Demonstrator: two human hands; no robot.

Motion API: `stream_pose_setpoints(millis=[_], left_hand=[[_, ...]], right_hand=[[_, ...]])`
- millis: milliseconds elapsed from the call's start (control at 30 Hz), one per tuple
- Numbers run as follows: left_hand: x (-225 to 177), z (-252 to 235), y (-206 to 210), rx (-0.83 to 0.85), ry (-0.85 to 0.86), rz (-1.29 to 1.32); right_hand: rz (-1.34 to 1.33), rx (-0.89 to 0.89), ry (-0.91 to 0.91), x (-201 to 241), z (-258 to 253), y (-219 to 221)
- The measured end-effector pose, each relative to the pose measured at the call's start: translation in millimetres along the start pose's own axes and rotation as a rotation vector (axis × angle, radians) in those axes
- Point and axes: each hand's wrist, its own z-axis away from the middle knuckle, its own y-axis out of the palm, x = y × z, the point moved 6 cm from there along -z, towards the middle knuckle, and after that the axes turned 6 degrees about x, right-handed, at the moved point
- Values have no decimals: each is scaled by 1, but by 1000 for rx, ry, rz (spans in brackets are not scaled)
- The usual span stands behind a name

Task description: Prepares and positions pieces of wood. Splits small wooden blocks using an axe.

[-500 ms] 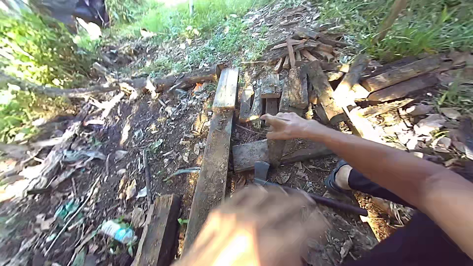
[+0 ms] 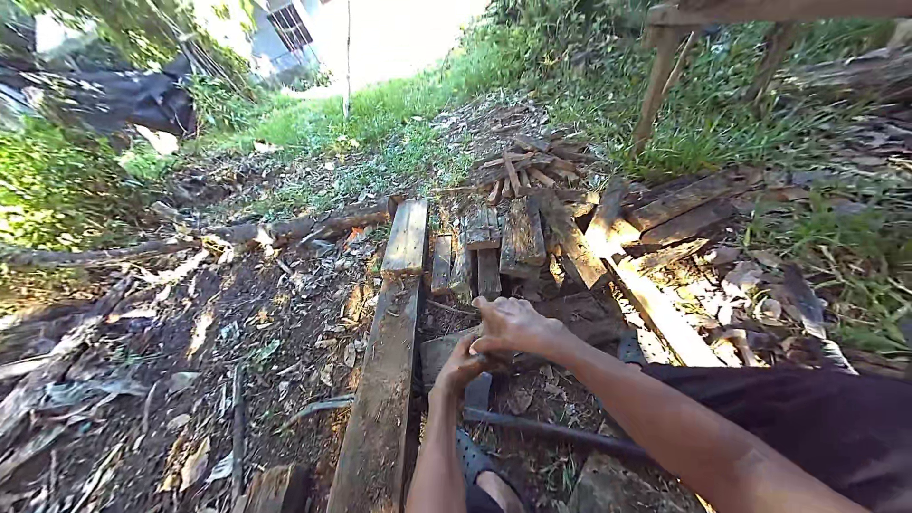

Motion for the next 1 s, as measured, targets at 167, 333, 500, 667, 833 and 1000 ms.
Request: stream_pose_setpoints(millis=[167,333,500,667,833,1000], left_hand=[[5,-4,-4,-33,129,-34],[24,6,-31,-455,129,14],[26,24,-72,-834,-5,-24],[8,36,-99,-975,30,-152],[32,37,-94,-949,-27,-236],[37,32,-103,-893,-100,-256]], right_hand=[[-269,-130,-34,-23,8,-5],[-607,-397,202,-131,15,55],[-384,114,458,-206,47,215],[-136,392,438,-183,66,294],[30,347,223,-175,66,309],[39,411,188,-180,67,305]])
